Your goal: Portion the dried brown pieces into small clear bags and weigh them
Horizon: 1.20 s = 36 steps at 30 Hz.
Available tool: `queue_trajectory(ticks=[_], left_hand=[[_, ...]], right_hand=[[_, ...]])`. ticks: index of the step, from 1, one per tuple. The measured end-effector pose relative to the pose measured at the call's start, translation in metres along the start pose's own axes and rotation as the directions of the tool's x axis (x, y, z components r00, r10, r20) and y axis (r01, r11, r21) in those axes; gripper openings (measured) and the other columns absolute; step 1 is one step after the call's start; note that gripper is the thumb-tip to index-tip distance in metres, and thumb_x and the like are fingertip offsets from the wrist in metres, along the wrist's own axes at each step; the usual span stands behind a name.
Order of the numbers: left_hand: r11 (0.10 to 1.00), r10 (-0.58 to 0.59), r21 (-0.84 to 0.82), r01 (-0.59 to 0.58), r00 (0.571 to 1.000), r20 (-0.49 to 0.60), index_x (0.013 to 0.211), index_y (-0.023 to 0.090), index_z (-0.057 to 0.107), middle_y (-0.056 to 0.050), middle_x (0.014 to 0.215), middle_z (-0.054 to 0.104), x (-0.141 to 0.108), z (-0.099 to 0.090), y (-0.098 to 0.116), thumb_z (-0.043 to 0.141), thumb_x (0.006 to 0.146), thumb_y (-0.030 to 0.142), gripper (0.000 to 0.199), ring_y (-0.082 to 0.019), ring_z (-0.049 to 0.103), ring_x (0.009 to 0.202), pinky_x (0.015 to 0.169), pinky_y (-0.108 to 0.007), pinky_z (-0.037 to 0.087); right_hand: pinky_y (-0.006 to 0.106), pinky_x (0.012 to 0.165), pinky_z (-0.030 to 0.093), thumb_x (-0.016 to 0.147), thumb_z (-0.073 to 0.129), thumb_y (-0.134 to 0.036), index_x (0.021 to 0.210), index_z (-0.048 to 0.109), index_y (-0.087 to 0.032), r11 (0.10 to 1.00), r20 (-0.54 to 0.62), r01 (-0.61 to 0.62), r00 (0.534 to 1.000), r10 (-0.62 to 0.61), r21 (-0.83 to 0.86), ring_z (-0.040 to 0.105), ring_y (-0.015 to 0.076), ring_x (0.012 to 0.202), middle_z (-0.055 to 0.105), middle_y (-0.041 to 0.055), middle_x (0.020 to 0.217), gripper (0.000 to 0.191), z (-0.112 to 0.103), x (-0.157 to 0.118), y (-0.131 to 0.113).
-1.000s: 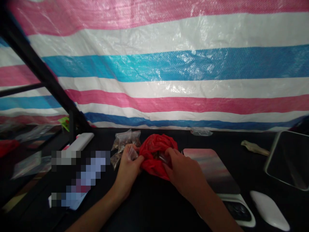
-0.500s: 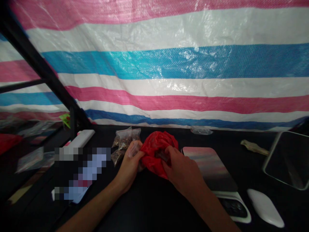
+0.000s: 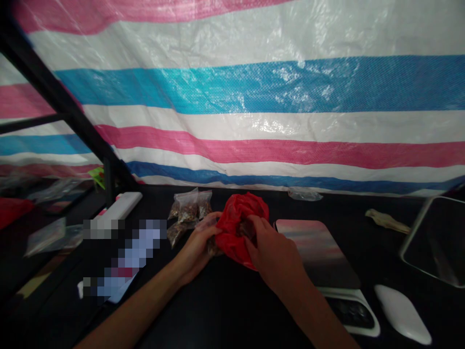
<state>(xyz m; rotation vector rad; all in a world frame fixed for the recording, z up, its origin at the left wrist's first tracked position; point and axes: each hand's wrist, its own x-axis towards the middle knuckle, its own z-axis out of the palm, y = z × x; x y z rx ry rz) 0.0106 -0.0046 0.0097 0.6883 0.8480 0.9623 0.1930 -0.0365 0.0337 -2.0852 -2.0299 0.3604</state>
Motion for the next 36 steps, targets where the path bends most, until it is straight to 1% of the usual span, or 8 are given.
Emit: queue_trajectory(ticks=[7, 11, 15, 22, 24, 28, 33, 36], left_hand=[[0.996, 0.061, 0.067, -0.062, 0.998, 0.013, 0.102, 0.02, 0.066, -0.002, 0.098, 0.068, -0.001, 0.003, -0.003, 0.073, 0.073, 0.019, 0.031, -0.016, 0.066, 0.085, 0.073, -0.025, 0.052], [0.945, 0.255, 0.22, -0.242, 0.966, -0.032, 0.107, 0.023, 0.058, 0.0, 0.093, 0.066, 0.003, 0.001, -0.005, 0.074, 0.08, 0.027, 0.031, -0.016, 0.065, 0.084, 0.077, -0.027, 0.051], [0.763, 0.535, 0.453, -0.462, 0.844, -0.04, 0.113, 0.024, 0.052, 0.003, 0.088, 0.057, 0.005, -0.002, -0.005, 0.07, 0.088, 0.025, 0.031, -0.014, 0.059, 0.08, 0.078, -0.026, 0.048], [0.438, 0.646, 0.747, -0.5, 0.753, 0.125, 0.094, 0.022, 0.062, -0.002, 0.091, 0.061, -0.004, -0.005, 0.0, 0.069, 0.091, 0.025, 0.008, -0.017, 0.057, 0.081, 0.074, -0.028, 0.043], [0.395, 0.638, 0.781, -0.484, 0.756, 0.145, 0.091, 0.022, 0.064, -0.002, 0.088, 0.064, -0.004, -0.006, -0.001, 0.072, 0.089, 0.024, 0.008, -0.018, 0.059, 0.081, 0.074, -0.029, 0.042], [0.408, 0.564, 0.81, -0.421, 0.814, 0.139, 0.087, 0.023, 0.066, 0.0, 0.079, 0.069, -0.003, -0.006, -0.006, 0.076, 0.086, 0.025, 0.011, -0.018, 0.061, 0.074, 0.07, -0.029, 0.04], [0.364, 0.518, 0.837, -0.408, 0.836, 0.182, 0.084, 0.024, 0.064, 0.002, 0.075, 0.069, -0.007, -0.005, -0.008, 0.074, 0.084, 0.021, 0.01, -0.018, 0.06, 0.071, 0.07, -0.03, 0.038], [0.373, 0.498, 0.84, -0.395, 0.849, 0.178, 0.098, 0.025, 0.066, 0.002, 0.085, 0.073, -0.01, -0.004, -0.007, 0.076, 0.077, 0.014, 0.026, -0.019, 0.062, 0.078, 0.076, -0.031, 0.04]], right_hand=[[0.031, 0.066, 0.044, 0.096, 0.053, -0.023, 0.126, 0.065, -0.03, 0.999, 0.018, 0.035, 0.999, -0.036, 0.035, 0.076, 0.025, 0.094, 0.074, 0.0053, 0.126, 0.033, 0.002, -0.001, -0.001], [0.032, 0.069, 0.044, 0.096, 0.055, -0.028, 0.123, 0.065, -0.029, 0.995, 0.014, -0.015, 1.0, 0.013, 0.099, 0.076, 0.0263, 0.093, 0.078, 0.005, 0.111, 0.029, -0.002, -0.001, -0.001], [0.032, 0.068, 0.045, 0.095, 0.055, -0.032, 0.122, 0.062, -0.027, 0.982, -0.028, -0.024, 0.999, 0.03, 0.189, 0.074, 0.0244, 0.084, 0.079, 0.0056, 0.101, 0.028, -0.004, 0.005, 0.008], [0.032, 0.066, 0.053, 0.096, 0.053, -0.035, 0.128, 0.056, -0.027, 0.9, -0.147, 0.114, 0.988, -0.057, 0.422, 0.071, 0.0193, 0.073, 0.076, 0.0048, 0.112, 0.033, -0.013, 0.006, 0.018], [0.031, 0.065, 0.053, 0.098, 0.053, -0.038, 0.133, 0.055, -0.028, 0.878, -0.15, 0.127, 0.987, -0.064, 0.461, 0.072, 0.0193, 0.074, 0.076, 0.0042, 0.109, 0.037, -0.017, 0.003, 0.015], [0.03, 0.068, 0.056, 0.101, 0.053, -0.039, 0.137, 0.055, -0.029, 0.883, -0.132, 0.178, 0.982, -0.133, 0.433, 0.071, 0.0187, 0.074, 0.076, 0.0008, 0.095, 0.038, -0.021, -0.004, 0.004], [0.033, 0.102, 0.053, 0.1, 0.057, -0.026, 0.135, 0.061, -0.033, 0.822, -0.204, 0.454, 0.891, -0.406, 0.345, 0.067, 0.02, 0.118, 0.066, 0.004, 0.134, 0.036, -0.015, -0.01, -0.007], [0.033, 0.1, 0.056, 0.1, 0.058, -0.025, 0.139, 0.059, -0.036, 0.812, -0.229, 0.512, 0.857, -0.461, 0.281, 0.066, 0.02, 0.119, 0.06, 0.0058, 0.136, 0.041, -0.009, -0.011, -0.007]])
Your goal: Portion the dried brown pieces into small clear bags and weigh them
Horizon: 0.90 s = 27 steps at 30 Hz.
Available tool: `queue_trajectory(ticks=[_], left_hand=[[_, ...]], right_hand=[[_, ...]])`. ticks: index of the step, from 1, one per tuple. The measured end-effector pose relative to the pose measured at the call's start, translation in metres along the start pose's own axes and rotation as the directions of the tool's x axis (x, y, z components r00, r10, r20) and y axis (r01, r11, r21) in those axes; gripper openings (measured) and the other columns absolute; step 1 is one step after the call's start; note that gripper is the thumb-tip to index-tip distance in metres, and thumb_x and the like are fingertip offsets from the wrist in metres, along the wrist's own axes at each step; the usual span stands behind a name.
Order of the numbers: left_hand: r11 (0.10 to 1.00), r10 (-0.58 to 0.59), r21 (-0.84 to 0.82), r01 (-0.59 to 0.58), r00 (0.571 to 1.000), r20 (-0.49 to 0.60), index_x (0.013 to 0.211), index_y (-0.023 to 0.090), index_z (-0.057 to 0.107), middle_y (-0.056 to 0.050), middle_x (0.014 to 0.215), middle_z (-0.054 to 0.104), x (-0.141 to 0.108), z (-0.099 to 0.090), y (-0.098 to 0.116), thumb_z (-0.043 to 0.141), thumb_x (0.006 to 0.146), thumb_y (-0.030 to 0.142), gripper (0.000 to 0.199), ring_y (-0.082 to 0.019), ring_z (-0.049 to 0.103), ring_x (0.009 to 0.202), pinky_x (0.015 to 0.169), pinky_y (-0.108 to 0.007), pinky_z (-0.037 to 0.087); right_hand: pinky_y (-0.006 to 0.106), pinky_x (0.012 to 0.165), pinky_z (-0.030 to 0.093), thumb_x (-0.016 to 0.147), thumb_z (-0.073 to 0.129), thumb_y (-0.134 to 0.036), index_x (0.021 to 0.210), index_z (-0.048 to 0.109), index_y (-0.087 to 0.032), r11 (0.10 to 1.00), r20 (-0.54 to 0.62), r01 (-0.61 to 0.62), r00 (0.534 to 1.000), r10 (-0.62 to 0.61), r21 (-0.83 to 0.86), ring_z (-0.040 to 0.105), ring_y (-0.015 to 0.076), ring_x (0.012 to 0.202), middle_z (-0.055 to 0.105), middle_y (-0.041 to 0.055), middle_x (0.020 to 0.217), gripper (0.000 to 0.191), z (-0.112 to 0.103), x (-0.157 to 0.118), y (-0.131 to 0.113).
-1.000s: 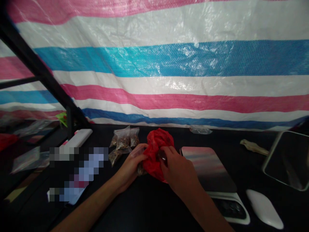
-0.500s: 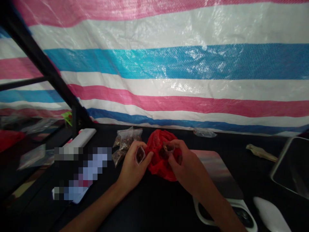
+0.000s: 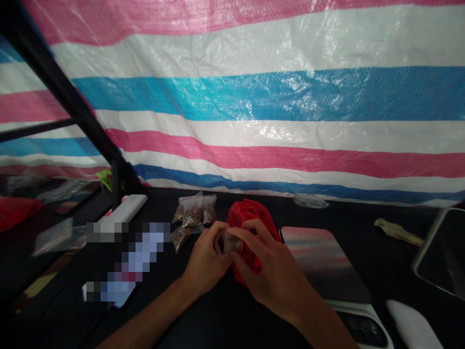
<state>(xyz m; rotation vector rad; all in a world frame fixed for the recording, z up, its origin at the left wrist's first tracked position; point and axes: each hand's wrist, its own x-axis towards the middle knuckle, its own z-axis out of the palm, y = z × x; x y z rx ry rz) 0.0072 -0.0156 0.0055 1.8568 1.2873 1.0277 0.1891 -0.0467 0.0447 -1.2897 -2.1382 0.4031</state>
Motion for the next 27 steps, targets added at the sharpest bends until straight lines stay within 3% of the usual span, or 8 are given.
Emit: queue_trajectory(ticks=[2, 8, 14, 20, 24, 27], left_hand=[[1.0, -0.011, 0.003, 0.011, 1.0, 0.006, 0.103, 0.025, 0.065, 0.002, 0.091, 0.074, -0.001, 0.0, 0.002, 0.076, 0.074, 0.014, 0.033, -0.02, 0.063, 0.082, 0.078, -0.031, 0.041], [1.0, 0.004, 0.025, -0.005, 1.0, 0.031, 0.095, 0.024, 0.065, 0.001, 0.094, 0.074, -0.002, 0.003, 0.003, 0.075, 0.079, 0.019, 0.019, -0.02, 0.064, 0.085, 0.077, -0.031, 0.042], [0.994, -0.029, -0.104, 0.033, 0.999, 0.045, 0.095, 0.023, 0.065, 0.002, 0.088, 0.07, -0.004, 0.005, -0.003, 0.072, 0.075, 0.008, 0.026, -0.017, 0.061, 0.079, 0.07, -0.028, 0.043], [0.993, -0.033, -0.108, 0.038, 0.998, 0.044, 0.102, 0.023, 0.064, 0.0, 0.094, 0.071, -0.005, 0.007, -0.004, 0.074, 0.086, 0.024, 0.02, -0.018, 0.064, 0.083, 0.073, -0.028, 0.047], [0.992, -0.085, -0.098, 0.083, 0.996, -0.011, 0.095, 0.023, 0.06, 0.001, 0.083, 0.068, -0.004, 0.006, 0.001, 0.067, 0.094, 0.032, 0.012, -0.016, 0.063, 0.075, 0.068, -0.027, 0.045], [0.987, -0.127, -0.117, 0.113, 0.984, -0.122, 0.093, 0.023, 0.056, 0.003, 0.078, 0.064, -0.001, 0.003, 0.005, 0.061, 0.098, 0.036, 0.015, -0.015, 0.061, 0.069, 0.065, -0.026, 0.043]], right_hand=[[0.035, 0.099, 0.058, 0.1, 0.056, -0.021, 0.143, 0.056, -0.037, 0.998, -0.004, 0.051, 0.999, -0.051, -0.02, 0.066, 0.0209, 0.119, 0.058, 0.0071, 0.136, 0.046, 0.002, -0.001, 0.002], [0.033, 0.099, 0.057, 0.104, 0.042, -0.013, 0.151, 0.048, -0.039, 0.988, 0.032, 0.151, 0.988, -0.15, -0.016, 0.062, 0.0192, 0.124, 0.055, 0.0075, 0.137, 0.054, 0.002, -0.004, 0.004], [0.037, 0.098, 0.056, 0.102, 0.061, -0.027, 0.147, 0.051, -0.033, 0.985, -0.04, 0.159, 0.986, -0.162, -0.073, 0.064, 0.0216, 0.116, 0.063, 0.0061, 0.127, 0.047, 0.002, -0.002, 0.009], [0.034, 0.101, 0.051, 0.104, 0.048, -0.014, 0.143, 0.055, -0.032, 0.977, -0.094, 0.191, 0.975, -0.199, -0.09, 0.058, 0.0192, 0.123, 0.057, 0.0066, 0.133, 0.044, 0.001, -0.004, 0.008], [0.039, 0.096, 0.051, 0.103, 0.055, -0.026, 0.137, 0.06, -0.029, 0.978, -0.275, 0.069, 0.954, -0.123, -0.199, 0.059, 0.024, 0.116, 0.06, 0.0081, 0.126, 0.034, -0.009, -0.003, 0.02], [0.045, 0.096, 0.049, 0.104, 0.056, -0.031, 0.13, 0.065, -0.028, 0.958, -0.329, -0.05, 0.943, -0.047, -0.281, 0.06, 0.0273, 0.114, 0.064, 0.0082, 0.121, 0.029, -0.018, 0.0, 0.034]])
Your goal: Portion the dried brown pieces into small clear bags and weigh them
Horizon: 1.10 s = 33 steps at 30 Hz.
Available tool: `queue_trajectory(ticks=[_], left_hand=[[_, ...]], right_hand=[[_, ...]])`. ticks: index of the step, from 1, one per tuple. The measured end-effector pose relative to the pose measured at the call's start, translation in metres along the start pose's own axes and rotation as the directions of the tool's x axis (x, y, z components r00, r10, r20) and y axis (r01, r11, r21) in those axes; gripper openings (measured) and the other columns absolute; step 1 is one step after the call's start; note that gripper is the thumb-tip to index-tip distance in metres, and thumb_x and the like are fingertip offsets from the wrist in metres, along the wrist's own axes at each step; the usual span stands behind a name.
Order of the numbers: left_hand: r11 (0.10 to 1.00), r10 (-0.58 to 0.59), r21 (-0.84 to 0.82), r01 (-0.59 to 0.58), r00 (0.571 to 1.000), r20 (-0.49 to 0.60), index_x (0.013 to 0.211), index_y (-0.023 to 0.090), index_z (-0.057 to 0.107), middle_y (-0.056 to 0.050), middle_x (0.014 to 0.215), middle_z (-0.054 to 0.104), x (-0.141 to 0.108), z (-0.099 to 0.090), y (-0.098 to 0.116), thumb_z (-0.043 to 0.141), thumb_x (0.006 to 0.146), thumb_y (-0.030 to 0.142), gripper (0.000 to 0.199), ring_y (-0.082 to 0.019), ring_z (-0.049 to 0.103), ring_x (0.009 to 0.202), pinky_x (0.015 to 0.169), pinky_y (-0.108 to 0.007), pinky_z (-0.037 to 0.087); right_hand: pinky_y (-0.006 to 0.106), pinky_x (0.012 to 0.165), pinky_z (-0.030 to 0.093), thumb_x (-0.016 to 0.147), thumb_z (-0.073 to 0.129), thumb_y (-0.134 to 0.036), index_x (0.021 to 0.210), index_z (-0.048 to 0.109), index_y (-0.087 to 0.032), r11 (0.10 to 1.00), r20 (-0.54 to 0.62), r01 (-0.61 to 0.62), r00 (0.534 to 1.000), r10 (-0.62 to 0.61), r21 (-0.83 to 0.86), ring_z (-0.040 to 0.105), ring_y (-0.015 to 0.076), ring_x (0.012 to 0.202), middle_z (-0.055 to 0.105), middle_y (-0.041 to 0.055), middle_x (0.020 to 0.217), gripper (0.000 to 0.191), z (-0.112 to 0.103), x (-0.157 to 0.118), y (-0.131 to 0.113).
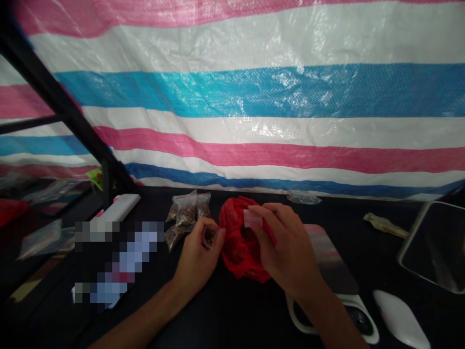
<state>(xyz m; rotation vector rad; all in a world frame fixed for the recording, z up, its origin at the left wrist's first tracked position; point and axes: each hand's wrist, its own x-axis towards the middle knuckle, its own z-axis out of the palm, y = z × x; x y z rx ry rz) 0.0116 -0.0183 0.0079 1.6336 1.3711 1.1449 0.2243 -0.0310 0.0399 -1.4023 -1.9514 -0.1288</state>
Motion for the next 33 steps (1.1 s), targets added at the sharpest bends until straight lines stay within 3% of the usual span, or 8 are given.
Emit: queue_trajectory(ticks=[3, 6, 12, 16, 19, 24, 28, 33], left_hand=[[0.998, -0.042, -0.059, 0.035, 0.991, -0.126, 0.095, 0.023, 0.051, 0.003, 0.079, 0.059, 0.004, -0.002, 0.002, 0.055, 0.1, 0.034, 0.013, -0.014, 0.059, 0.068, 0.065, -0.026, 0.044], [0.988, -0.122, -0.11, 0.105, 0.978, -0.168, 0.098, 0.023, 0.048, 0.003, 0.08, 0.058, 0.006, -0.004, 0.002, 0.055, 0.099, 0.035, 0.013, -0.015, 0.06, 0.068, 0.067, -0.027, 0.046], [0.917, -0.281, -0.288, 0.275, 0.959, 0.02, 0.096, 0.024, 0.044, 0.005, 0.075, 0.061, 0.0, 0.001, 0.005, 0.08, 0.078, 0.028, 0.04, -0.013, 0.06, 0.061, 0.06, -0.024, 0.044], [0.816, -0.355, -0.421, 0.397, 0.918, 0.178, 0.097, 0.025, 0.039, 0.01, 0.066, 0.057, 0.0, 0.005, 0.006, 0.08, 0.071, 0.02, 0.049, -0.01, 0.051, 0.047, 0.048, -0.02, 0.039], [0.777, -0.392, -0.478, 0.409, 0.909, 0.141, 0.097, 0.024, 0.041, 0.008, 0.07, 0.062, 0.005, 0.004, 0.006, 0.079, 0.067, 0.019, 0.048, -0.011, 0.058, 0.053, 0.051, -0.02, 0.046], [0.779, -0.421, -0.476, 0.409, 0.903, 0.088, 0.096, 0.023, 0.043, 0.006, 0.073, 0.064, 0.01, -0.001, 0.005, 0.077, 0.068, 0.018, 0.044, -0.012, 0.061, 0.056, 0.051, -0.02, 0.047], [0.798, -0.403, -0.451, 0.4, 0.91, 0.094, 0.095, 0.023, 0.043, 0.007, 0.07, 0.063, 0.009, -0.001, 0.006, 0.075, 0.068, 0.014, 0.042, -0.01, 0.057, 0.053, 0.051, -0.019, 0.046], [0.79, -0.388, -0.452, 0.415, 0.908, 0.156, 0.096, 0.023, 0.045, 0.007, 0.071, 0.061, 0.006, 0.0, 0.008, 0.074, 0.07, 0.018, 0.039, -0.011, 0.057, 0.057, 0.05, -0.019, 0.045]], right_hand=[[0.047, 0.095, 0.048, 0.1, 0.059, -0.027, 0.123, 0.069, -0.027, 0.999, 0.045, -0.015, 0.999, 0.018, -0.052, 0.061, 0.0292, 0.111, 0.067, 0.0081, 0.118, 0.025, -0.001, 0.002, 0.009], [0.046, 0.093, 0.048, 0.097, 0.063, -0.025, 0.12, 0.071, -0.028, 1.0, 0.126, 0.002, 0.992, -0.001, -0.006, 0.062, 0.0278, 0.108, 0.068, 0.0065, 0.116, 0.024, -0.002, 0.001, 0.005], [0.041, 0.093, 0.047, 0.096, 0.062, -0.019, 0.121, 0.068, -0.029, 0.987, 0.227, 0.088, 0.967, -0.117, 0.136, 0.062, 0.0246, 0.11, 0.069, 0.0046, 0.121, 0.028, -0.009, 0.0, -0.016], [0.042, 0.096, 0.044, 0.091, 0.062, -0.009, 0.121, 0.068, -0.031, 0.989, 0.358, 0.083, 0.926, -0.121, 0.12, 0.062, 0.0246, 0.11, 0.071, 0.0027, 0.121, 0.037, -0.006, -0.001, -0.017], [0.043, 0.097, 0.042, 0.093, 0.064, -0.013, 0.122, 0.067, -0.031, 0.992, 0.385, 0.062, 0.918, -0.099, 0.109, 0.063, 0.0243, 0.11, 0.073, 0.0015, 0.119, 0.034, -0.003, -0.001, -0.013], [0.041, 0.094, 0.043, 0.098, 0.064, -0.024, 0.12, 0.064, -0.03, 0.987, 0.271, 0.082, 0.955, -0.118, 0.141, 0.063, 0.0239, 0.11, 0.073, 0.0026, 0.119, 0.023, -0.01, 0.002, -0.013], [0.043, 0.096, 0.044, 0.098, 0.06, -0.018, 0.119, 0.065, -0.029, 0.982, 0.346, 0.117, 0.924, -0.162, 0.149, 0.062, 0.025, 0.11, 0.071, 0.0041, 0.12, 0.024, -0.009, -0.001, -0.022], [0.044, 0.096, 0.046, 0.096, 0.058, -0.013, 0.124, 0.066, -0.028, 0.991, 0.424, 0.08, 0.898, -0.12, 0.111, 0.064, 0.026, 0.111, 0.072, 0.0057, 0.12, 0.033, 0.003, -0.007, -0.024]])
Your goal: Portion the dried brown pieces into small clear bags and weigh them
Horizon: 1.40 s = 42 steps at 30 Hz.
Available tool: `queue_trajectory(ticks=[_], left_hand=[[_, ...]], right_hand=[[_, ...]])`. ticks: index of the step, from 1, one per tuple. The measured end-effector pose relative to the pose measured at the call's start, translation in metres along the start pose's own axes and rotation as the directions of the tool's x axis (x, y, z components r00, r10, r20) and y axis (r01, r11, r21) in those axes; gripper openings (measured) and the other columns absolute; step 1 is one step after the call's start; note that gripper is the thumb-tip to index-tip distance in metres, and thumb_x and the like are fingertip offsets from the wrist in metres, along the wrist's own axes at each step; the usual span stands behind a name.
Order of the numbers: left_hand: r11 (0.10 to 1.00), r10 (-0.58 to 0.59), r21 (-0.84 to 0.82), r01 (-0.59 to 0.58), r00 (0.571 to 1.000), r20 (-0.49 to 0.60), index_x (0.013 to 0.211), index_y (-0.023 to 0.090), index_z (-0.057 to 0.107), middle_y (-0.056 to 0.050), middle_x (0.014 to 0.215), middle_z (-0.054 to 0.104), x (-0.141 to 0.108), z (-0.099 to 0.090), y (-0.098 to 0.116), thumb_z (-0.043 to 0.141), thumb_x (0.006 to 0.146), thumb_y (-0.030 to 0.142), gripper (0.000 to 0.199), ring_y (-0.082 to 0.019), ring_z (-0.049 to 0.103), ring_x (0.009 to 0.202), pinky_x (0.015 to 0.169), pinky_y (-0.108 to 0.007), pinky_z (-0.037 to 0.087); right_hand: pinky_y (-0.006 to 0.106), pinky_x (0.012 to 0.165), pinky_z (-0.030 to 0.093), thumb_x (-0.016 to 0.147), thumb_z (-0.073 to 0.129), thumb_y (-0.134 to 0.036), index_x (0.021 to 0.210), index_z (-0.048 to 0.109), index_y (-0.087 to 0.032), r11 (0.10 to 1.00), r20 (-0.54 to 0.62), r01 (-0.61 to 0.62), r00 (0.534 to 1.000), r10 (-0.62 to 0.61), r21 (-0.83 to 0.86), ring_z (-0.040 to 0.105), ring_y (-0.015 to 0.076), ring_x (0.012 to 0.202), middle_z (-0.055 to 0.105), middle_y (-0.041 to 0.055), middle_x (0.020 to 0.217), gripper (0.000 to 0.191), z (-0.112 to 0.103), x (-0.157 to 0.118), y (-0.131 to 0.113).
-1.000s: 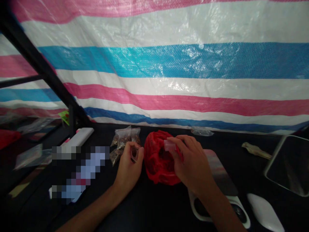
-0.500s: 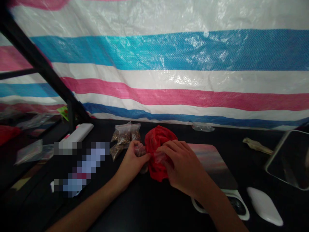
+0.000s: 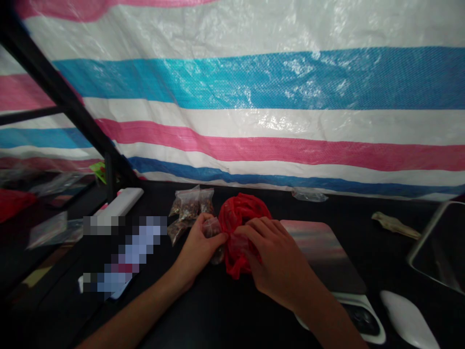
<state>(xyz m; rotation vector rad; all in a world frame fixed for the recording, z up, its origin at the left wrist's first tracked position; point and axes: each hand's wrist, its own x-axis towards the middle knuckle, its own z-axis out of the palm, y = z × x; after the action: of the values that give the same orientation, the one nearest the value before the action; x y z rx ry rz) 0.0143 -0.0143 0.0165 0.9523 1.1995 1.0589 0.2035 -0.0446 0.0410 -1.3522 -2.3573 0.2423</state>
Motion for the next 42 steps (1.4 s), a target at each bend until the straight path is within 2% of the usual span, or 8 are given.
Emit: queue_trajectory(ticks=[3, 7, 11, 15, 20, 26, 37, 42], left_hand=[[1.0, -0.003, -0.012, 0.004, 1.0, 0.031, 0.095, 0.023, 0.045, 0.007, 0.072, 0.061, 0.0, 0.0, -0.001, 0.073, 0.07, 0.018, 0.039, -0.011, 0.057, 0.058, 0.051, -0.019, 0.045], [0.999, 0.039, 0.036, -0.038, 0.999, -0.038, 0.092, 0.023, 0.044, 0.009, 0.067, 0.055, 0.005, -0.004, -0.002, 0.066, 0.07, 0.013, 0.033, -0.009, 0.051, 0.053, 0.051, -0.018, 0.04], [0.987, 0.124, 0.11, -0.114, 0.988, -0.094, 0.088, 0.023, 0.046, 0.009, 0.067, 0.05, 0.01, -0.009, -0.003, 0.063, 0.072, 0.014, 0.025, -0.007, 0.047, 0.053, 0.052, -0.017, 0.036], [0.992, 0.101, 0.074, -0.097, 0.993, -0.056, 0.088, 0.023, 0.046, 0.009, 0.069, 0.051, 0.009, -0.008, -0.004, 0.067, 0.072, 0.02, 0.027, -0.008, 0.047, 0.055, 0.053, -0.018, 0.036], [0.998, 0.056, 0.014, -0.056, 0.998, -0.01, 0.087, 0.023, 0.047, 0.008, 0.071, 0.054, 0.006, -0.005, -0.004, 0.073, 0.067, 0.019, 0.033, -0.009, 0.053, 0.06, 0.057, -0.019, 0.04], [1.0, -0.011, -0.006, 0.012, 0.996, 0.084, 0.084, 0.022, 0.051, 0.005, 0.071, 0.058, 0.003, -0.004, 0.001, 0.067, 0.067, 0.019, 0.024, -0.01, 0.054, 0.061, 0.057, -0.019, 0.042], [0.999, 0.003, -0.054, 0.002, 0.996, 0.089, 0.088, 0.024, 0.047, 0.007, 0.071, 0.056, 0.0, -0.004, 0.006, 0.069, 0.068, 0.022, 0.03, -0.01, 0.053, 0.06, 0.057, -0.019, 0.041], [0.997, 0.0, -0.082, 0.007, 0.997, 0.078, 0.095, 0.024, 0.047, 0.009, 0.07, 0.055, 0.001, -0.004, 0.004, 0.068, 0.066, 0.017, 0.036, -0.008, 0.05, 0.056, 0.054, -0.018, 0.039]], right_hand=[[0.044, 0.096, 0.047, 0.096, 0.059, -0.014, 0.13, 0.065, -0.027, 1.0, 0.016, -0.019, 1.0, 0.019, -0.004, 0.065, 0.0257, 0.112, 0.072, 0.0062, 0.122, 0.037, 0.004, -0.001, 0.002], [0.044, 0.097, 0.046, 0.097, 0.06, -0.017, 0.129, 0.065, -0.031, 0.999, 0.014, -0.035, 0.999, 0.035, 0.0, 0.066, 0.0245, 0.111, 0.073, 0.0037, 0.121, 0.034, 0.001, -0.001, 0.005], [0.043, 0.095, 0.045, 0.099, 0.062, -0.023, 0.126, 0.065, -0.031, 0.996, -0.101, -0.084, 0.992, 0.08, -0.039, 0.066, 0.024, 0.109, 0.073, 0.0024, 0.117, 0.028, -0.005, 0.0, 0.016], [0.044, 0.091, 0.045, 0.096, 0.063, -0.019, 0.122, 0.068, -0.029, 0.982, -0.172, -0.123, 0.98, 0.098, -0.145, 0.064, 0.0259, 0.106, 0.071, 0.0047, 0.118, 0.028, -0.004, -0.001, 0.027], [0.045, 0.089, 0.046, 0.091, 0.069, -0.019, 0.12, 0.069, -0.028, 0.973, -0.089, -0.144, 0.988, 0.13, -0.18, 0.062, 0.0271, 0.101, 0.07, 0.0046, 0.108, 0.03, 0.005, -0.003, 0.023], [0.047, 0.091, 0.046, 0.092, 0.067, -0.02, 0.121, 0.068, -0.023, 0.963, -0.087, -0.169, 0.984, 0.153, -0.211, 0.061, 0.028, 0.099, 0.07, 0.0066, 0.106, 0.028, 0.014, -0.003, 0.02], [0.042, 0.09, 0.043, 0.094, 0.063, -0.013, 0.119, 0.067, -0.028, 0.976, -0.081, -0.122, 0.991, 0.108, -0.181, 0.061, 0.0258, 0.105, 0.073, 0.0036, 0.112, 0.03, 0.016, -0.001, 0.022], [0.044, 0.09, 0.042, 0.09, 0.074, -0.023, 0.121, 0.066, -0.027, 0.971, -0.074, -0.121, 0.991, 0.108, -0.208, 0.062, 0.0276, 0.101, 0.073, 0.0032, 0.108, 0.032, 0.018, -0.002, 0.02]])
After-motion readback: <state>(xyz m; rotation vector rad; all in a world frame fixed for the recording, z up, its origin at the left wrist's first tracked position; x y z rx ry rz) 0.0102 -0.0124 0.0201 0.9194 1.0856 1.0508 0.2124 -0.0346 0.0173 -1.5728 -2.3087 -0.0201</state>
